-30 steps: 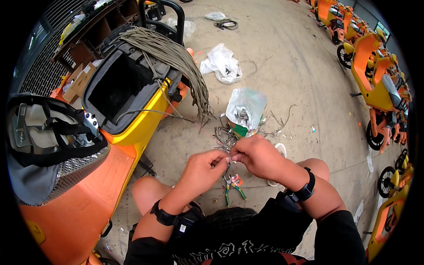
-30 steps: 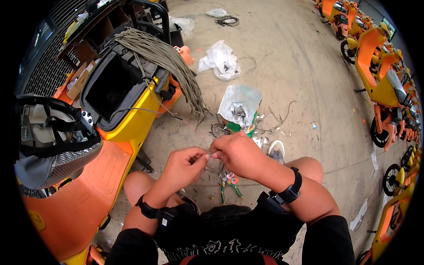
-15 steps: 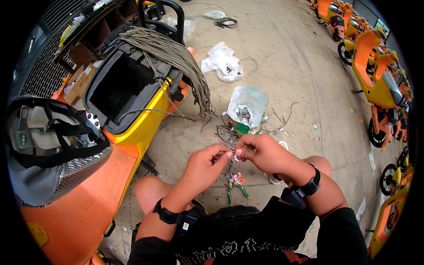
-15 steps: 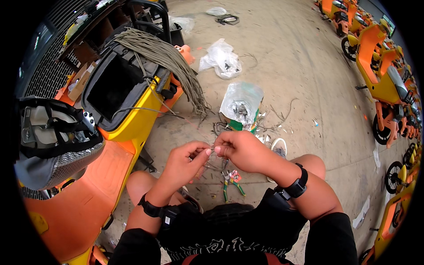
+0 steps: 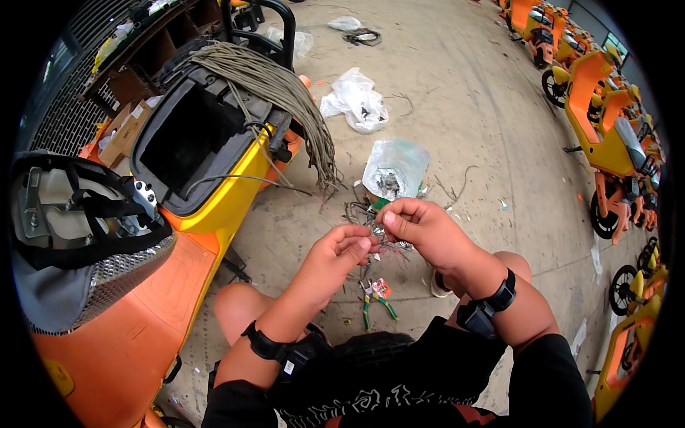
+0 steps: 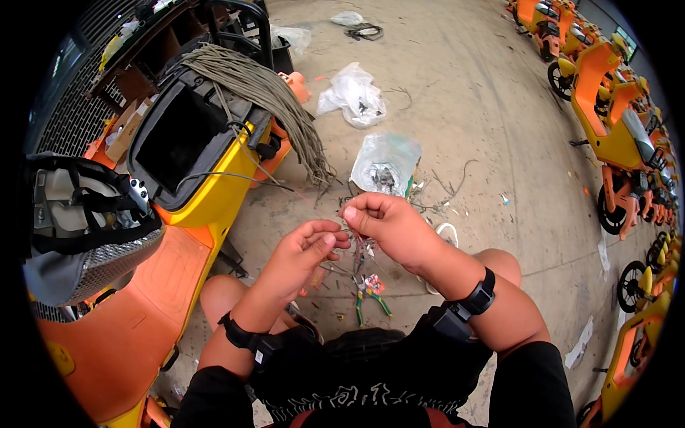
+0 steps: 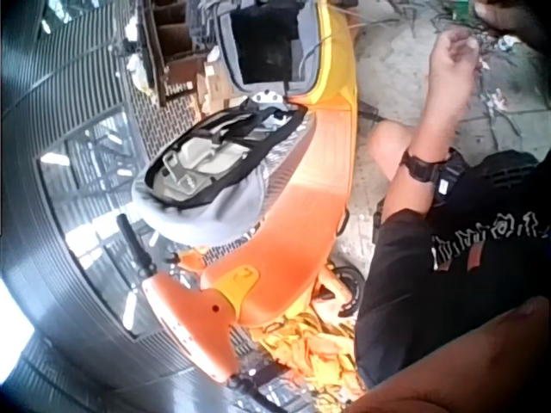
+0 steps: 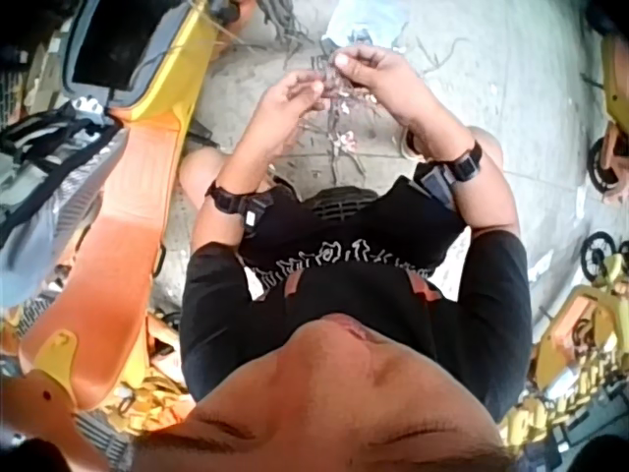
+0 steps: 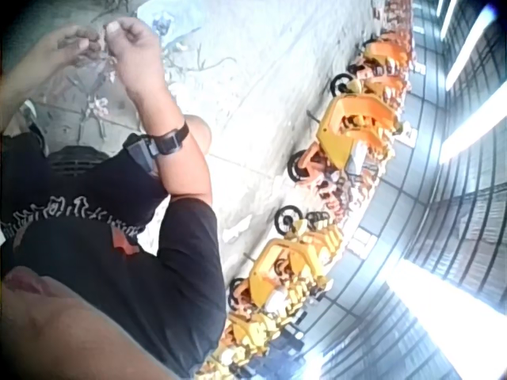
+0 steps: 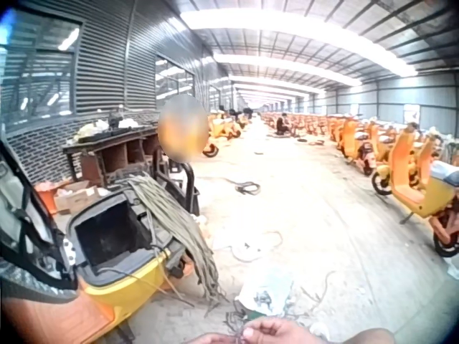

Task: The person uses pliers to strip the insulation from multiple wires in a wiring harness. They then use their hands to twist the exposed wire ends together.

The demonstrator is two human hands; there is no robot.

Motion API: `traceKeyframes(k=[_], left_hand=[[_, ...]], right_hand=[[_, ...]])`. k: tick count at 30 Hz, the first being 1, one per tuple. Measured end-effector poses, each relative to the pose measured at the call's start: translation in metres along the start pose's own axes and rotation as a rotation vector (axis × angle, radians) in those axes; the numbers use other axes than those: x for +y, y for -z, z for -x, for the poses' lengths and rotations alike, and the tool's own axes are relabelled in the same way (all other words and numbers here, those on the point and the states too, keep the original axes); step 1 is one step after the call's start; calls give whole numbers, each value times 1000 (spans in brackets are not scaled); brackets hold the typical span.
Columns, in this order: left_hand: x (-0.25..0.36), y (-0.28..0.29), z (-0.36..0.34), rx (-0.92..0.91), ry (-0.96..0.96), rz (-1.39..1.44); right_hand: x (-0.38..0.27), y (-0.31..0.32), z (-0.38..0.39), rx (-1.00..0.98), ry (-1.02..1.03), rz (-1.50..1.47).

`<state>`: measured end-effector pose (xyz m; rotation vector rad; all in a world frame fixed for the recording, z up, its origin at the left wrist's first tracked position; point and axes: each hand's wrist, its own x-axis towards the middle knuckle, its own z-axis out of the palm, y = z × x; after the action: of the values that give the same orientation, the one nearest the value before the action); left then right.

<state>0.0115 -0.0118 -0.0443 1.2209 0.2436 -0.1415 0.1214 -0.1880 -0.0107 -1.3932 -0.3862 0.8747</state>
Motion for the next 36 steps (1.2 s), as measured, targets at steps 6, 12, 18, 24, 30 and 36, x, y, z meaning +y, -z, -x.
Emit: traceKeyframes(k=[6, 12, 18, 24, 30, 36], left_hand=[[-6, -1, -1, -158, 127, 169], [-1, -1, 2, -220, 105, 196], [-5, 2, 3, -225, 95, 180], [-2, 0, 3, -169, 135, 183], [1, 1, 5, -173, 160, 199], [3, 1, 6, -182, 165, 227]], right_hand=[[7, -1, -3, 44, 30, -95], [4, -4, -4, 42, 29, -80], [7, -7, -5, 56, 54, -80], [10, -5, -8, 89, 92, -74], [5, -4, -7, 116, 134, -54], [2, -1, -8, 169, 165, -59]])
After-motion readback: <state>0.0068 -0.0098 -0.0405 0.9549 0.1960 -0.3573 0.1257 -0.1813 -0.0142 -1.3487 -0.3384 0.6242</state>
